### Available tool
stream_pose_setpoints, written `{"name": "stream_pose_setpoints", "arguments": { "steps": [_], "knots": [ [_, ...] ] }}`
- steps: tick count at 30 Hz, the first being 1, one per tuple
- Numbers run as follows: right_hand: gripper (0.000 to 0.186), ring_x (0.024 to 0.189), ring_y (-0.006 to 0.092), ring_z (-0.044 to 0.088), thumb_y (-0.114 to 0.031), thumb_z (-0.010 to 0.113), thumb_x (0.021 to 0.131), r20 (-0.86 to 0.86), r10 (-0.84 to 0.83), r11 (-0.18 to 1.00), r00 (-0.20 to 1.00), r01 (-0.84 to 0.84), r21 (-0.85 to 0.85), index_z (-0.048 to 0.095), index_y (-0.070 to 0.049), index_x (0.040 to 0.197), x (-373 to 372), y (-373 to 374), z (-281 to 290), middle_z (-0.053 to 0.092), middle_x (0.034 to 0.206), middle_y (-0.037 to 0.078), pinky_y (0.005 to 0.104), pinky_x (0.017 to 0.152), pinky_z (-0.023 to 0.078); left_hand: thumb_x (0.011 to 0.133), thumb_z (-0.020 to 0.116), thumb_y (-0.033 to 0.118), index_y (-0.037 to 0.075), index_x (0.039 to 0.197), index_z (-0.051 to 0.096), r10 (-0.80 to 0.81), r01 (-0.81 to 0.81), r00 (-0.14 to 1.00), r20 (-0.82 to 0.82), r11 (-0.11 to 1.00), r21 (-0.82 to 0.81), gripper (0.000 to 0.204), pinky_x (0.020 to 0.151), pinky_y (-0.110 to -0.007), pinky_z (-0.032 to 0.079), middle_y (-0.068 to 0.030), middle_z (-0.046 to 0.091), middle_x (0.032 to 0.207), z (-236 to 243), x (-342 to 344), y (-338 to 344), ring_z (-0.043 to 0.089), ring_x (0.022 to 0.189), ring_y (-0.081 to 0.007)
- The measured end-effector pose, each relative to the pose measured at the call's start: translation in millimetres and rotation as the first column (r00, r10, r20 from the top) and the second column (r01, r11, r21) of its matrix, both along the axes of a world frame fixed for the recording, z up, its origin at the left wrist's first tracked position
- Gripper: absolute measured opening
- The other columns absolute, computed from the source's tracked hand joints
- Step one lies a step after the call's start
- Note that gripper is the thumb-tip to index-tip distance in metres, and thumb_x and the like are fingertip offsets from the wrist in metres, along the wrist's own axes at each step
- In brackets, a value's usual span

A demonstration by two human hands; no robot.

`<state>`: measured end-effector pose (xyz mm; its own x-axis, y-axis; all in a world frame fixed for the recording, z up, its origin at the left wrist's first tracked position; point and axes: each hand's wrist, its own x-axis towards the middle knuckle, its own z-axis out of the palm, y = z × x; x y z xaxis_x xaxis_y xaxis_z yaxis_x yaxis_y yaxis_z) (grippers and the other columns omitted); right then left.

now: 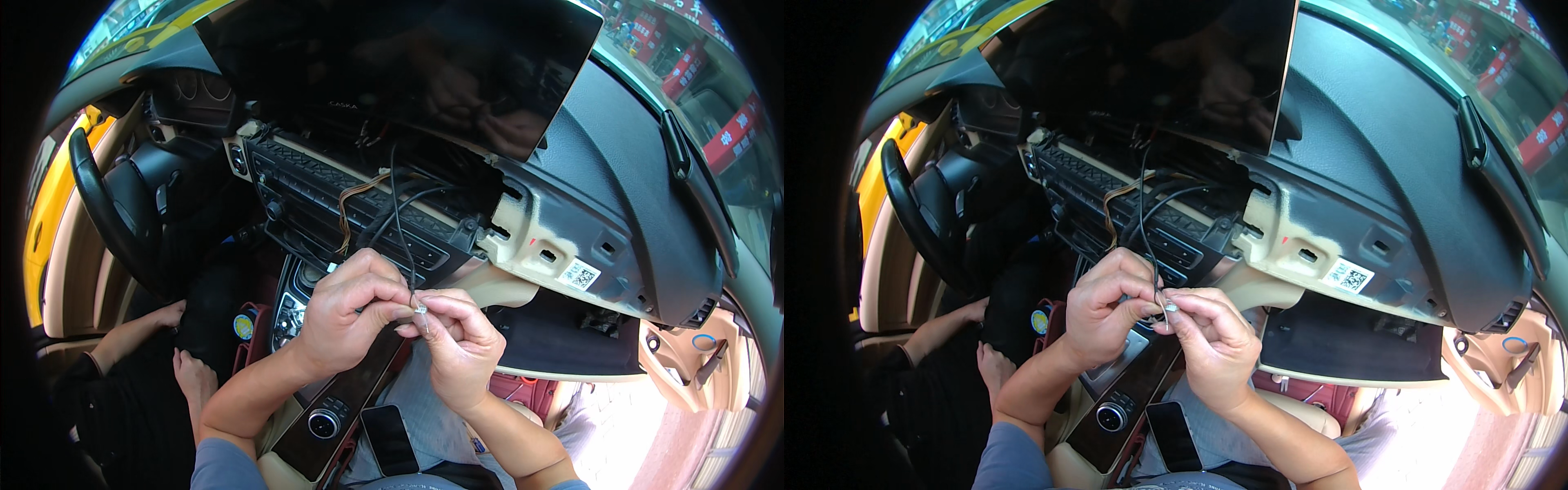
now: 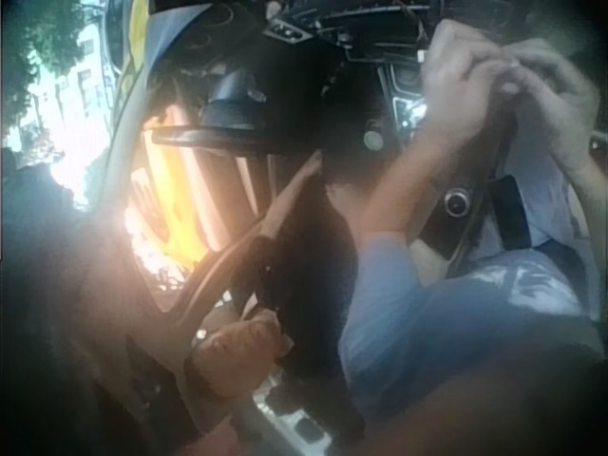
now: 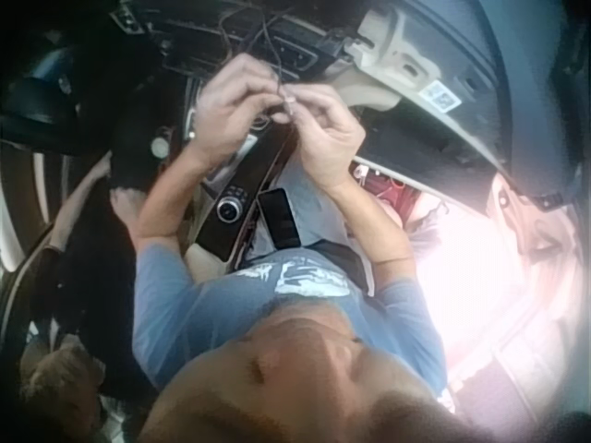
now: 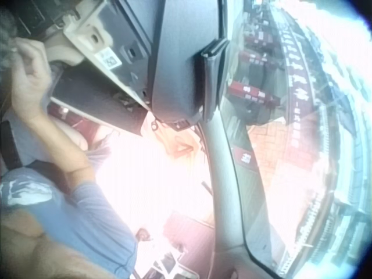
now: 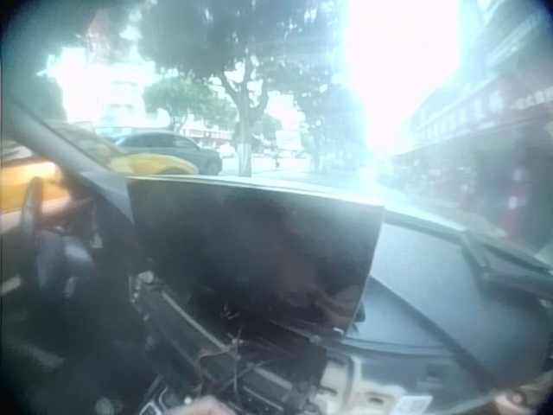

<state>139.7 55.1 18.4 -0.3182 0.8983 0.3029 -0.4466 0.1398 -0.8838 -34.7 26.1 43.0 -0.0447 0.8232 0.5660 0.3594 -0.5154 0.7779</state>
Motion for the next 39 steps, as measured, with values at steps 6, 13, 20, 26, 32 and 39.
{"name": "stream_pose_setpoints", "arguments": {
  "steps": [6,13,20,26,32,39],
  "knots": [
    [0.014,0.097,0.022,0.077,0.014,0.066,0.101,-0.062,0.042,0.997,0.997,-0.046,-0.068,0.071,0.011,0.114,-0.8,0.9,2.2,0.07,0.123,0.02,0.0312,0.085,0.068,0.094,0.082,0.005,0.001,0.096,0.074,0.016,-0.004,0.994,0.107,0.993,-0.116,0.009,0.084,-0.031,0.056,-0.0083,0.069,0.098,2.5,-1.2,-3.2,0.069,0.095,-0.0196],
    [0.015,0.098,0.0221,0.077,0.014,0.066,0.101,-0.114,0.06,0.993,0.992,-0.071,-0.097,0.071,0.011,0.115,-2.4,0.6,2.4,0.07,0.123,0.02,0.0323,0.086,0.069,0.093,0.082,0.004,0.002,0.098,0.075,0.01,-0.002,0.996,0.093,0.996,-0.087,0.008,0.081,-0.03,0.055,-0.007,0.07,0.098,1.4,-3.2,-3.0,0.068,0.093,-0.0181],
    [0.016,0.098,0.0216,0.078,0.014,0.066,0.101,-0.024,0.031,0.999,0.999,-0.031,-0.025,0.071,0.011,0.116,-2.6,-0.3,3.5,0.07,0.122,0.019,0.0309,0.085,0.068,0.093,0.081,0.003,0.003,0.098,0.075,0.015,-0.012,0.999,0.05,0.999,-0.053,0.008,0.081,-0.031,0.055,-0.0061,0.068,0.098,0.9,-4.2,-3.0,0.067,0.091,-0.0183],
    [0.017,0.097,0.0213,0.078,0.015,0.066,0.1,0.015,0.007,1.0,1.0,-0.007,0.017,0.071,0.01,0.116,-4.1,-0.4,2.9,0.07,0.122,0.02,0.0293,0.083,0.068,0.093,0.082,0.004,0.003,0.098,0.074,0.002,0.0,0.999,0.046,0.999,-0.049,0.009,0.081,-0.031,0.055,-0.0061,0.068,0.099,-0.6,-5.0,-2.5,0.067,0.091,-0.0184],
    [0.017,0.097,0.0213,0.078,0.015,0.067,0.1,0.018,-0.001,1.0,1.0,0.001,0.028,0.071,0.011,0.116,-4.7,-0.2,2.4,0.07,0.122,0.02,0.0297,0.083,0.068,0.093,0.081,0.004,0.003,0.099,0.074,-0.01,0.012,1.0,0.026,0.999,-0.048,0.009,0.081,-0.031,0.055,-0.0065,0.067,0.099,-0.5,-6.7,-2.0,0.067,0.091,-0.0188],
    [0.013,0.091,0.0199,0.078,0.012,0.068,0.101,0.035,-0.022,0.999,0.999,0.021,0.044,0.071,0.011,0.113,-6.1,-1.2,3.6,0.071,0.12,0.02,0.0298,0.081,0.069,0.094,0.081,0.004,0.002,0.099,0.074,0.017,-0.017,1.0,-0.008,1.0,-0.023,0.009,0.08,-0.031,0.055,-0.0073,0.067,0.099,0.0,-6.6,-2.4,0.067,0.091,-0.0201]
  ]
}}
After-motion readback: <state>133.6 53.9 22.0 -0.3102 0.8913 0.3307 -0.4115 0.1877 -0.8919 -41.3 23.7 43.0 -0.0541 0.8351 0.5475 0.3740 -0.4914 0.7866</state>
